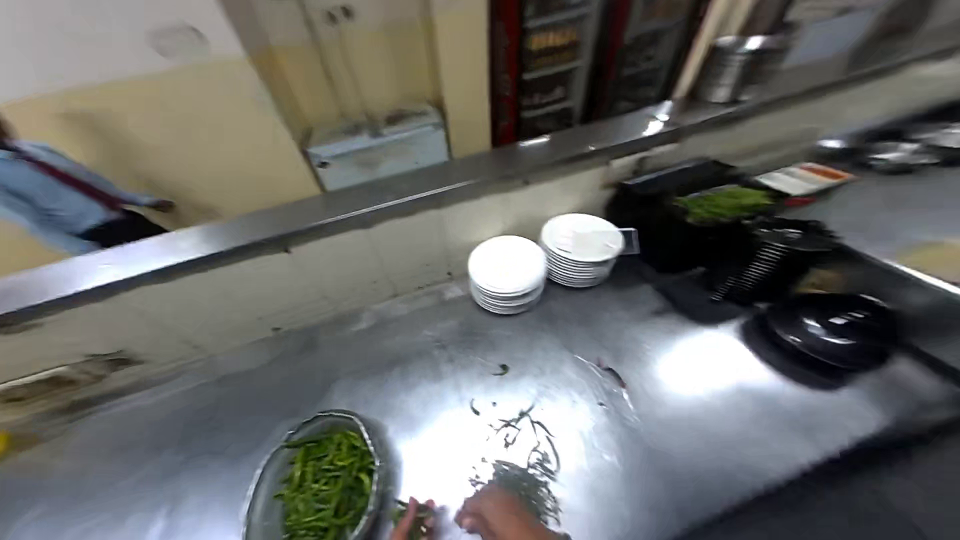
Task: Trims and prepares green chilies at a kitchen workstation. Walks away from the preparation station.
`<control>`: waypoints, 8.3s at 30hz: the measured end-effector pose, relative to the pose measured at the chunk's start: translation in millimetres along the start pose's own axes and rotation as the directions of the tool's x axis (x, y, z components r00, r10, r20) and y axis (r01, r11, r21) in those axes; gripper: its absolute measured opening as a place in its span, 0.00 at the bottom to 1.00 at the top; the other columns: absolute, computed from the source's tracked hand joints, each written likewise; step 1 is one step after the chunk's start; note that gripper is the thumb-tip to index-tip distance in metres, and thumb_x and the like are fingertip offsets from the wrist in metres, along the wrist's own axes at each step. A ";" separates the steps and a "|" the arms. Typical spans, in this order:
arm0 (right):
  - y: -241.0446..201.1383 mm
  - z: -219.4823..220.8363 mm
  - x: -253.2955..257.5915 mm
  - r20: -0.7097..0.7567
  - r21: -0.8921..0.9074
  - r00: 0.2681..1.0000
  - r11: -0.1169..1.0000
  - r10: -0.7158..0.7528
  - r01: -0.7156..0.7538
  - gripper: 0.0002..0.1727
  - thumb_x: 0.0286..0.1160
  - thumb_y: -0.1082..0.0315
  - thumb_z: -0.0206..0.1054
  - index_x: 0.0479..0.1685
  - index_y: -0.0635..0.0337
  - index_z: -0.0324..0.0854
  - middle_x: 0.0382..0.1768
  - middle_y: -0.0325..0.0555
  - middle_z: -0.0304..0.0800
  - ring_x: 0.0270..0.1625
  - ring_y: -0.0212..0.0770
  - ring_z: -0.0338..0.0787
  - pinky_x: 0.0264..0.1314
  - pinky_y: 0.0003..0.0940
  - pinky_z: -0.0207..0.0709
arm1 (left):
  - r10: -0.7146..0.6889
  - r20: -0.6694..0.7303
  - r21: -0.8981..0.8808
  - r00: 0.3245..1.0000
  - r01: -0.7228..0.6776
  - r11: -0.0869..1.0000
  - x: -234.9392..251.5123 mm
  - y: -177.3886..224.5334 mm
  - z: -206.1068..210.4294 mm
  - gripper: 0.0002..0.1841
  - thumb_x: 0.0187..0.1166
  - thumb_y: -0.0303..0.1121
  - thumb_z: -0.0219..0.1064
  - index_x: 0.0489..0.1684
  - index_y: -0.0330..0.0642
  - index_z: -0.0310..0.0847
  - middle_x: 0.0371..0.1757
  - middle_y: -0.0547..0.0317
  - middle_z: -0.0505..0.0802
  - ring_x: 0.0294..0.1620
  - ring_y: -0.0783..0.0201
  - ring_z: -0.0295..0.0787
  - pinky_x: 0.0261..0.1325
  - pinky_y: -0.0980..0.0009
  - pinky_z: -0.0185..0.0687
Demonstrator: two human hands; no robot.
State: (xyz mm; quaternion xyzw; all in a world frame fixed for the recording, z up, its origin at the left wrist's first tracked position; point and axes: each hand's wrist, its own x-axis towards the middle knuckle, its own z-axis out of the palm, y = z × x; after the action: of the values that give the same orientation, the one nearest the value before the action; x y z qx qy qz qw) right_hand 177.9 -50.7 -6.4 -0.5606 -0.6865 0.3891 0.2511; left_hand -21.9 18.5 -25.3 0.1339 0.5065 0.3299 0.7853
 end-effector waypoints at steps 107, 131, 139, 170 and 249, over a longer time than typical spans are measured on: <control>-9.0 4.2 -2.2 -0.109 0.296 0.969 0.923 -0.222 0.245 0.11 0.84 0.71 0.60 0.42 0.63 0.89 0.43 0.48 0.93 0.49 0.40 0.91 0.60 0.38 0.83 | -0.131 0.063 -0.181 0.989 0.141 0.973 -3.6 -19.4 16.4 0.13 0.91 0.38 0.55 0.39 0.40 0.78 0.24 0.58 0.85 0.18 0.68 0.81 0.23 0.75 0.82; 55.6 -56.1 27.1 -0.200 0.213 0.829 0.849 0.522 -0.483 0.15 0.76 0.68 0.64 0.59 0.54 0.90 0.49 0.45 0.93 0.48 0.40 0.91 0.57 0.43 0.84 | -0.124 0.080 -0.144 0.989 0.135 0.980 -15.4 -25.3 -1.7 0.03 0.82 0.26 0.65 0.46 0.38 0.78 0.29 0.55 0.87 0.21 0.69 0.83 0.23 0.77 0.82; 62.1 -53.6 9.7 -0.217 0.163 0.774 0.804 0.595 -0.572 0.14 0.84 0.61 0.60 0.56 0.55 0.89 0.44 0.44 0.94 0.47 0.42 0.92 0.57 0.47 0.83 | -0.163 0.083 -0.106 0.983 0.171 0.980 -15.2 -29.0 1.5 0.05 0.82 0.25 0.66 0.48 0.38 0.78 0.29 0.54 0.87 0.21 0.67 0.83 0.23 0.75 0.82; -50.1 64.9 32.8 -0.031 0.916 0.725 0.309 0.688 -0.254 0.10 0.78 0.78 0.68 0.53 0.76 0.82 0.41 0.61 0.94 0.41 0.50 0.97 0.48 0.43 0.94 | 0.211 0.248 0.301 0.945 -0.282 0.911 -4.2 34.3 -39.6 0.19 0.67 0.29 0.82 0.50 0.33 0.79 0.47 0.46 0.94 0.43 0.59 0.91 0.44 0.67 0.87; 37.1 -7.2 -7.9 0.163 0.645 0.985 0.748 0.060 -0.152 0.08 0.80 0.67 0.67 0.49 0.62 0.81 0.38 0.42 0.86 0.37 0.34 0.86 0.44 0.34 0.82 | 0.292 -0.116 0.273 0.949 -0.253 0.928 -47.5 -56.8 48.2 0.11 0.74 0.20 0.73 0.49 0.28 0.77 0.33 0.48 0.91 0.25 0.66 0.86 0.28 0.73 0.85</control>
State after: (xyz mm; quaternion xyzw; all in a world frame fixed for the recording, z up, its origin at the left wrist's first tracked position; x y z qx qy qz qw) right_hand 206.8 -54.0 -31.8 -0.4482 -0.4889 0.6546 0.3628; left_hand 29.6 -49.0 -0.9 0.2768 0.5802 0.3777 0.6664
